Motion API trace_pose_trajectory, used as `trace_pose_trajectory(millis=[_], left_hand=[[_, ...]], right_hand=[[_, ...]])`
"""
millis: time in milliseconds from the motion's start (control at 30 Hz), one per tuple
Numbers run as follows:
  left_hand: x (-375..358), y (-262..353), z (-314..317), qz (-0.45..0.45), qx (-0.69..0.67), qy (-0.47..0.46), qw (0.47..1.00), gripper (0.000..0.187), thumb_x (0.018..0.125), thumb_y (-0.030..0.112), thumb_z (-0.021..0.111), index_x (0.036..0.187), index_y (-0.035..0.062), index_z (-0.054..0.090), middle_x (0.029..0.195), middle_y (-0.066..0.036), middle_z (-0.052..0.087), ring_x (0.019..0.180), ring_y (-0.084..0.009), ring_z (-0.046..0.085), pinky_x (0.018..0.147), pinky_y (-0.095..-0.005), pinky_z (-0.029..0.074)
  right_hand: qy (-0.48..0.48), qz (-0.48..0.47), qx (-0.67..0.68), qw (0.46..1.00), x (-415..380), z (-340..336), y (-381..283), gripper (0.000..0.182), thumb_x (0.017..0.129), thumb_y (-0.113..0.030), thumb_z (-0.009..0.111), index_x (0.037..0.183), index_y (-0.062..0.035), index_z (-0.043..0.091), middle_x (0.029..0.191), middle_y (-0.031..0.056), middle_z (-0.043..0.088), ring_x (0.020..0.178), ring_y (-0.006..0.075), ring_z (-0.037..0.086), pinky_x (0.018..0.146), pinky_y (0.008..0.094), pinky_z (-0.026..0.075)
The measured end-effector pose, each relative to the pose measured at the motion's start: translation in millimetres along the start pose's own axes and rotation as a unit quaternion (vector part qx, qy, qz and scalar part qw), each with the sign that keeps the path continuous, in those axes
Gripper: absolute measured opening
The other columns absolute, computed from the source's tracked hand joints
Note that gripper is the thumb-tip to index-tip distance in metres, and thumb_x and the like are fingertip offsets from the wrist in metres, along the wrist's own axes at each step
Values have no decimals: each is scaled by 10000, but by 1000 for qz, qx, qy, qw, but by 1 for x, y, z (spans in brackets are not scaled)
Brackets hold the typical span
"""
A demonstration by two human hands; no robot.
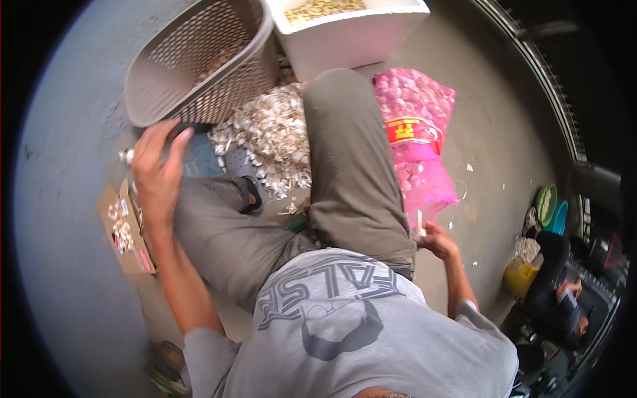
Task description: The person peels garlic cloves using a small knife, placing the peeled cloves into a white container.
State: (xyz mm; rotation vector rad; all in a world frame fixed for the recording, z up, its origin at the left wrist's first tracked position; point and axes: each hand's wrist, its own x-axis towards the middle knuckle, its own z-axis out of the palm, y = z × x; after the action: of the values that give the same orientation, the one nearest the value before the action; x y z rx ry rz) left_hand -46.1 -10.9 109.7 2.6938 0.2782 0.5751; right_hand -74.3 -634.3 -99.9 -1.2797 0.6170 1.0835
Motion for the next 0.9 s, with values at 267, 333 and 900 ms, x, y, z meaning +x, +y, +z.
trace_pose_trajectory(millis=[267, 333, 900], left_hand=[[45, 21, 34, 57, -258, -95, 960, 302, 883, 171, 793, 1091, -40, 731, 967, -125, 734, 826, -172, 690, 750, -312, 545], [51, 21, 46, 52, -295, -93, 949, 343, 881, 212, 804, 1112, -31, 729, 951, -123, 732, 791, -155, 690, 710, -316, 558], [42, -34, 66, -117, -328, -33, 937, 545, 1016, 508, 609, 899, -18, 692, 671, -43, 581, 622, -106, 608, 583, -307, 505]], right_hand=[[-153, -418, -162, 881, -28, 172, -249, 593, 771, -209, 826, 1255, 40, 593, 1015, 132, 680, 846, 219, 696, 739, 363, 590], [-259, -391, -166, 868, -8, 256, -298, 557, 809, -207, 813, 1253, 44, 589, 1089, 122, 663, 915, 212, 683, 768, 352, 587], [-221, -415, -455, 756, 105, 463, -311, 619, 1081, -574, 391, 995, 6, 589, 666, 12, 529, 522, 102, 536, 481, 268, 455]])
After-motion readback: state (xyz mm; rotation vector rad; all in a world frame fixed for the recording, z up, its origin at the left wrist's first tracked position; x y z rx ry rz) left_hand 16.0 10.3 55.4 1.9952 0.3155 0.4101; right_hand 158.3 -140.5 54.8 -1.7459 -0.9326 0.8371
